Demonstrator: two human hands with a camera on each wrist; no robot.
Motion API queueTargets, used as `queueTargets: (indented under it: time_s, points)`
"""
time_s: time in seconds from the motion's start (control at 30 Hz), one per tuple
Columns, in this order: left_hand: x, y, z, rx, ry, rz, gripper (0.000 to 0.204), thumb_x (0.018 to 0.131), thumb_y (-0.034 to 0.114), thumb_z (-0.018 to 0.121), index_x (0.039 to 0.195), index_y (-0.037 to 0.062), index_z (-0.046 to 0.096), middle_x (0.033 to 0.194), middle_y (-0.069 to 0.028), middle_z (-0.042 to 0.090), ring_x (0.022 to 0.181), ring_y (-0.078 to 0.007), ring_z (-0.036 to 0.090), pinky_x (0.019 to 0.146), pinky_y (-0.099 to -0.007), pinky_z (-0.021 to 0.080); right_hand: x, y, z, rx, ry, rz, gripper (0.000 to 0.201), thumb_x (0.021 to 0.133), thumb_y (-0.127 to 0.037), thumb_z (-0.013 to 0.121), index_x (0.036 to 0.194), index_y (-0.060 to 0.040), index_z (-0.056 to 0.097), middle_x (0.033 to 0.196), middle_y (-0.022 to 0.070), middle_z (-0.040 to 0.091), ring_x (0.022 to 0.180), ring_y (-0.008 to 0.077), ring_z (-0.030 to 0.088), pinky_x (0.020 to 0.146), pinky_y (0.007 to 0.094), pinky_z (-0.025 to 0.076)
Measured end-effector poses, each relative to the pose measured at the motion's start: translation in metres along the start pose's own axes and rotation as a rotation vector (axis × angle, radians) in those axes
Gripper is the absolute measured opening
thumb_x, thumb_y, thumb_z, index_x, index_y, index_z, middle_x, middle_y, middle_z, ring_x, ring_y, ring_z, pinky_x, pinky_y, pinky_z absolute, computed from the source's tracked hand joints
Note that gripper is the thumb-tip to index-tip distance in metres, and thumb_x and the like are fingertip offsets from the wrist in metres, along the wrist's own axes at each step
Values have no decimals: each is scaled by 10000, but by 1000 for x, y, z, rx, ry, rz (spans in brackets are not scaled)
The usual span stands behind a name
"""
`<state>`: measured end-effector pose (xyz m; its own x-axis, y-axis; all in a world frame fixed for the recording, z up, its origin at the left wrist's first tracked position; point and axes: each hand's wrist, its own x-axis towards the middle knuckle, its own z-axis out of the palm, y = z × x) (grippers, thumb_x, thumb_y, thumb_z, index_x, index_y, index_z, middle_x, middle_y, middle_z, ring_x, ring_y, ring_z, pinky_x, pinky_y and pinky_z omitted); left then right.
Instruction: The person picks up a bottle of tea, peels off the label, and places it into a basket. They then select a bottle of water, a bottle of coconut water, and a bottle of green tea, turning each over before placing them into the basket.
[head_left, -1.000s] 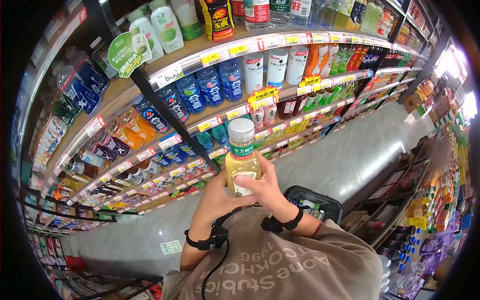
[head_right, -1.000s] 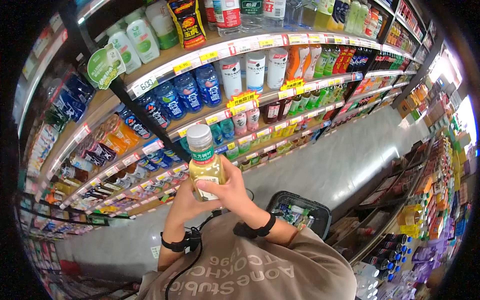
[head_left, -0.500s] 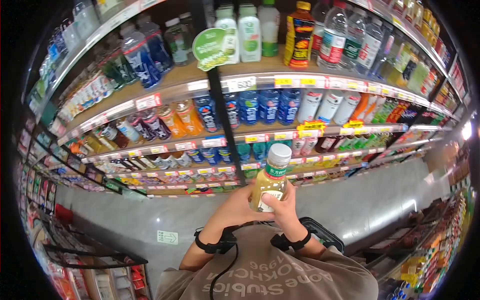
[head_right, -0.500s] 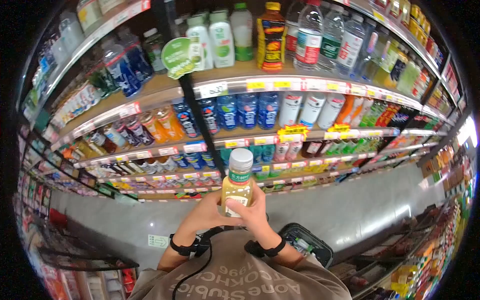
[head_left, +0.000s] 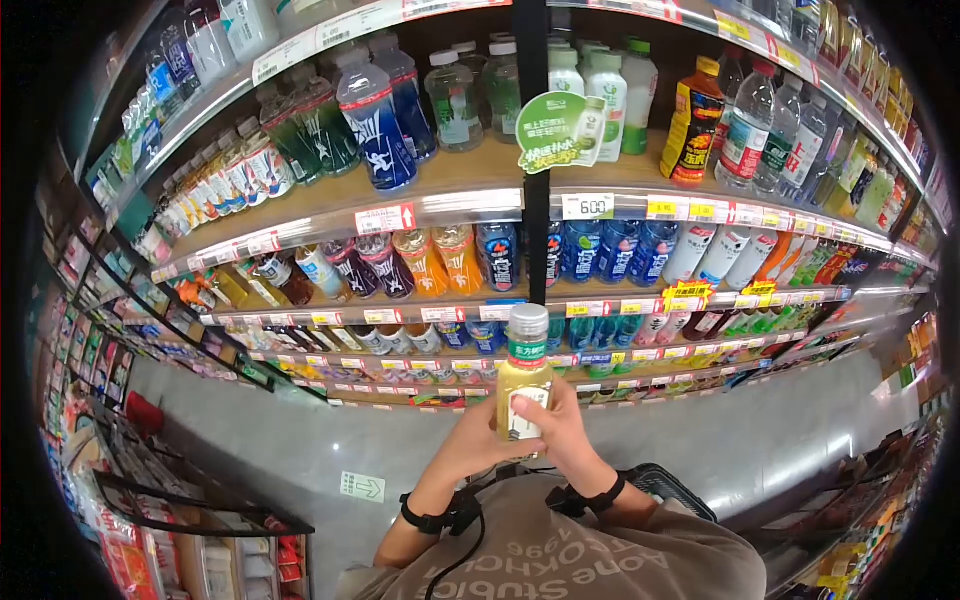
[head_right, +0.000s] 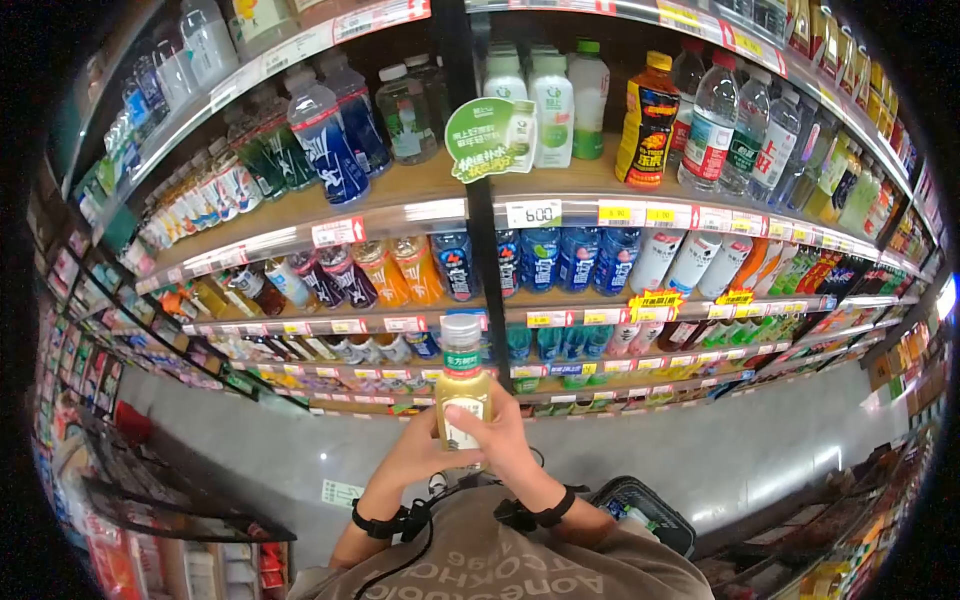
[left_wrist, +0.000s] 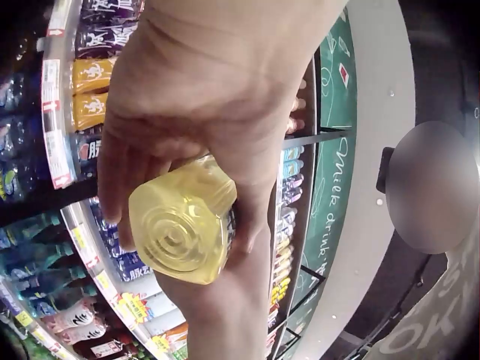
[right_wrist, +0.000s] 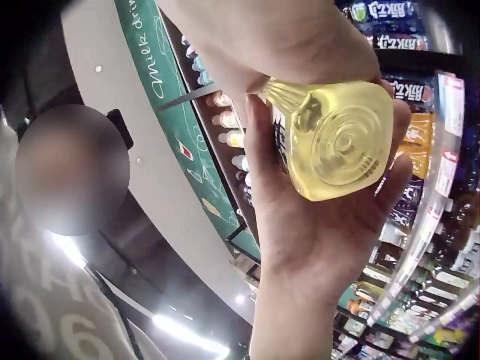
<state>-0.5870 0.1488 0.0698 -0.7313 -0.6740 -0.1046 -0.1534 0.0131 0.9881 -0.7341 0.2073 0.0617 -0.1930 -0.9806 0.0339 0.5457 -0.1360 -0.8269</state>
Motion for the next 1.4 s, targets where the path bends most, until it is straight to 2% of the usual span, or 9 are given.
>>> queueTargets:
  time_s: [0.2,0.3,0.4,0.5,0.6,0.73,0.9,1.0,1.4]
  points:
    - [-8,-13,-58,-107,-20,-13,714,720,179,919,1313,-13,571,1207,-94,680,1096,-177,653,919,-350,522,26,21,49,-93,52,41,450,918,-152,760,1299,7,580,1135,62,693,1015,125,654,890,309,535]
    - [-16,-1,-96,87,35,117,721,712,258,926,1292,-3,584,1152,-101,700,1073,-175,664,906,-343,529,40,25,75,-189,-14,53,530,918,-158,761,1366,7,529,1233,79,657,1106,130,622,929,313,518]
    - [-13,-23,-134,43,4,103,738,693,260,933,1286,-15,589,1167,-109,696,1069,-174,663,923,-342,521,56,45,97,-282,-20,-128,628,937,-136,736,1467,5,432,1409,126,559,1246,160,555,994,329,491]
    - [-18,-35,-160,-235,21,105,675,712,211,912,1274,-12,613,1163,-81,701,1060,-163,662,926,-339,522,76,45,114,-216,-38,-210,671,964,-91,688,1534,-5,345,1538,152,440,1342,203,490,1058,351,456]
    - [-25,-42,-181,-447,29,96,602,763,151,856,1294,-3,618,1157,-64,705,1045,-153,670,910,-328,532,87,53,122,-238,27,-103,642,984,-57,646,1545,-9,338,1562,158,420,1348,242,498,1082,365,444]
    - [-24,-51,-214,-464,49,104,545,790,130,822,1280,-7,626,1137,-66,714,1010,-141,680,874,-313,543,94,76,143,-290,-35,-44,638,984,-65,653,1543,-19,349,1504,142,495,1353,220,497,1086,358,442]
    - [-23,-52,-243,-354,-28,66,558,781,155,852,1266,-2,626,1125,-58,710,993,-132,677,842,-305,547,104,93,171,-232,-27,-13,755,910,-28,734,1551,-35,335,1361,103,618,1202,171,599,1027,333,469]
    - [-28,-48,-254,-305,-44,30,583,769,165,872,1267,-3,620,1140,-64,701,1014,-131,666,842,-303,548,114,100,175,-219,-56,115,764,894,-21,749,1543,-39,346,1284,76,662,1179,149,610,994,320,482]
    - [-38,-62,-288,-283,-70,-28,610,767,164,886,1286,5,607,1179,-55,685,1041,-131,652,867,-317,546,122,130,195,-133,6,116,734,858,15,764,1499,-24,408,1270,66,656,1158,149,617,996,313,480]
